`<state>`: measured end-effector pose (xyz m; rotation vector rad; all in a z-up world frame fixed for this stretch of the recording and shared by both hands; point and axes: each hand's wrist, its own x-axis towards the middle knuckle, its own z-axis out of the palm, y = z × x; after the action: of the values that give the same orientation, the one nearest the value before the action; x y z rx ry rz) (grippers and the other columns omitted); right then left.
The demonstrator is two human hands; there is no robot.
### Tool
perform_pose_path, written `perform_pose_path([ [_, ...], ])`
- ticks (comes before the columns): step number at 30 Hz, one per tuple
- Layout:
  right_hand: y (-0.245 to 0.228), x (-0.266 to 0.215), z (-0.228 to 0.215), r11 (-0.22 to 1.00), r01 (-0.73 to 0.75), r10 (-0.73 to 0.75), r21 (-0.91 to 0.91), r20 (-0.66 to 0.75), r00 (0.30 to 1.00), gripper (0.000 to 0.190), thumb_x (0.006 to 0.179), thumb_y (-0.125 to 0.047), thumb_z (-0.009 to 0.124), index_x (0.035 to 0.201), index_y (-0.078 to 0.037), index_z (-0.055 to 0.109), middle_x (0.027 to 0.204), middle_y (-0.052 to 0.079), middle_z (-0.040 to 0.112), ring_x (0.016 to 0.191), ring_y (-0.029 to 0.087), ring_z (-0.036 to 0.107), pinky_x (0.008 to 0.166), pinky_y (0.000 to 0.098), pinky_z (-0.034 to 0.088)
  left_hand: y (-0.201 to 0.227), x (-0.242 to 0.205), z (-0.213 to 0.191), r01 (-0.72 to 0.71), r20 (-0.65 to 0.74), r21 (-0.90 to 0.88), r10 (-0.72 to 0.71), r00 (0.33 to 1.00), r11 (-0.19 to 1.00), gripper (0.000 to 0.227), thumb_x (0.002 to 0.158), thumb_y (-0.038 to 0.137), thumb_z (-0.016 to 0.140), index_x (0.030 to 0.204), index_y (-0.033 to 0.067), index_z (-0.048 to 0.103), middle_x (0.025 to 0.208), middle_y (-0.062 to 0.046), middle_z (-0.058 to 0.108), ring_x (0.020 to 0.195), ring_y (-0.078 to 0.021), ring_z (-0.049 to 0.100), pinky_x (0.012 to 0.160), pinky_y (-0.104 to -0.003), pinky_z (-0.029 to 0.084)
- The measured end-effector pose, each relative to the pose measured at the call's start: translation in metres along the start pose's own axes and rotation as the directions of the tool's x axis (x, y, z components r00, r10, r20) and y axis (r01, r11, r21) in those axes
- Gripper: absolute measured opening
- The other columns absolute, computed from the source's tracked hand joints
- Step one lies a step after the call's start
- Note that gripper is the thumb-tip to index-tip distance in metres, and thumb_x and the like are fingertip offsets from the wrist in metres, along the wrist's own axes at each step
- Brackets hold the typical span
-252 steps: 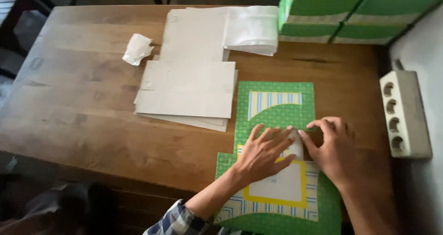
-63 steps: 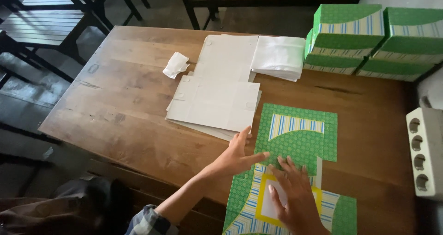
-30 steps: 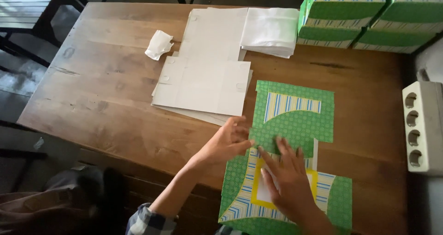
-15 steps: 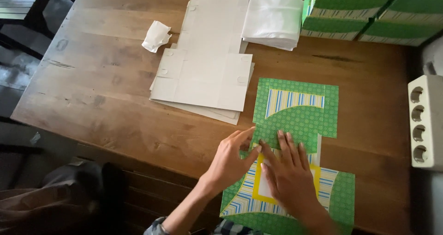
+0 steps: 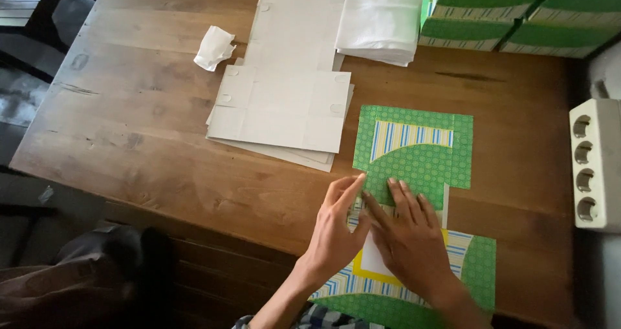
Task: The person folds a patterned paper sheet around a white cardboard box blank, tucks flaps, and presses edges to form a small rectangular box. They repeat the process with a second blank, aligning and folding the paper precisely.
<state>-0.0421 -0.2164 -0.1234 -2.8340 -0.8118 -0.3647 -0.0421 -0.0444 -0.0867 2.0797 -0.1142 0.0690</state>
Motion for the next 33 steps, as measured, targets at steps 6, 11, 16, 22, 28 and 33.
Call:
perform_pose_path([
  [6,-0.001,0.003,-0.003,1.000,-0.010,0.010,0.006,0.009,1.000,0.063,0.096,-0.041,0.054,0.157,-0.031,0.041,0.160,0.020,0.043,0.146,0.035,0.045,0.116,0.0495,0.038,0.001,0.007,-0.007,0.083,-0.008,-0.003,-0.083,0.997,0.997,0.059,0.090,0.010,0.064,0.147,-0.0022,0.050,0.122,-0.015,0.068,0.081,-0.0203,0.060,0.075,-0.035,0.055],
  [11,-0.001,0.003,-0.003,0.996,-0.034,0.033,0.079,0.007,0.999,0.057,0.099,-0.040,0.051,0.154,-0.027,0.045,0.160,0.021,0.043,0.146,0.037,0.044,0.117,0.0508,0.037,-0.007,0.010,-0.014,0.100,-0.019,-0.009,-0.101,0.995,0.995,0.055,0.085,0.008,0.063,0.140,0.0032,0.061,0.108,-0.008,0.071,0.082,-0.0178,0.066,0.078,-0.032,0.058],
  [16,0.001,0.003,-0.005,0.995,-0.011,0.013,0.101,-0.027,1.000,0.056,0.099,-0.040,0.054,0.153,-0.028,0.048,0.159,0.019,0.045,0.147,0.034,0.045,0.117,0.0489,0.039,0.002,0.008,-0.018,0.178,0.043,-0.047,-0.176,0.984,0.983,0.057,0.087,0.008,0.065,0.144,0.0087,0.059,0.106,-0.005,0.066,0.084,-0.0145,0.065,0.080,-0.029,0.061],
  [22,0.001,0.004,-0.005,0.999,-0.004,0.003,0.038,0.003,1.000,0.052,0.100,-0.037,0.050,0.151,-0.027,0.045,0.156,0.021,0.047,0.144,0.037,0.047,0.115,0.0506,0.041,0.008,0.002,-0.005,0.014,-0.103,-0.125,-0.027,0.994,0.992,0.042,0.091,0.010,0.067,0.132,0.0047,0.062,0.114,-0.010,0.076,0.097,-0.0183,0.073,0.088,-0.032,0.063],
  [28,0.006,0.003,-0.008,0.992,-0.019,0.014,0.121,0.042,0.999,0.052,0.101,-0.027,0.048,0.153,-0.020,0.045,0.160,0.019,0.043,0.147,0.036,0.043,0.117,0.0509,0.038,0.007,-0.003,-0.002,-0.073,-0.045,-0.062,0.071,0.996,0.995,0.035,0.102,0.019,0.056,0.131,0.0003,0.065,0.121,-0.013,0.066,0.108,-0.0245,0.069,0.093,-0.039,0.057],
  [33,0.008,0.009,-0.020,0.902,-0.093,0.090,0.421,0.027,0.996,0.055,0.106,-0.024,0.039,0.158,-0.006,0.033,0.153,0.020,0.051,0.145,0.038,0.047,0.107,0.0512,0.049,-0.004,-0.003,0.004,-0.215,0.072,0.184,0.204,0.976,0.959,0.037,0.103,0.014,0.052,0.137,0.0066,0.063,0.132,-0.018,0.057,0.104,-0.0260,0.062,0.091,-0.044,0.045],
])
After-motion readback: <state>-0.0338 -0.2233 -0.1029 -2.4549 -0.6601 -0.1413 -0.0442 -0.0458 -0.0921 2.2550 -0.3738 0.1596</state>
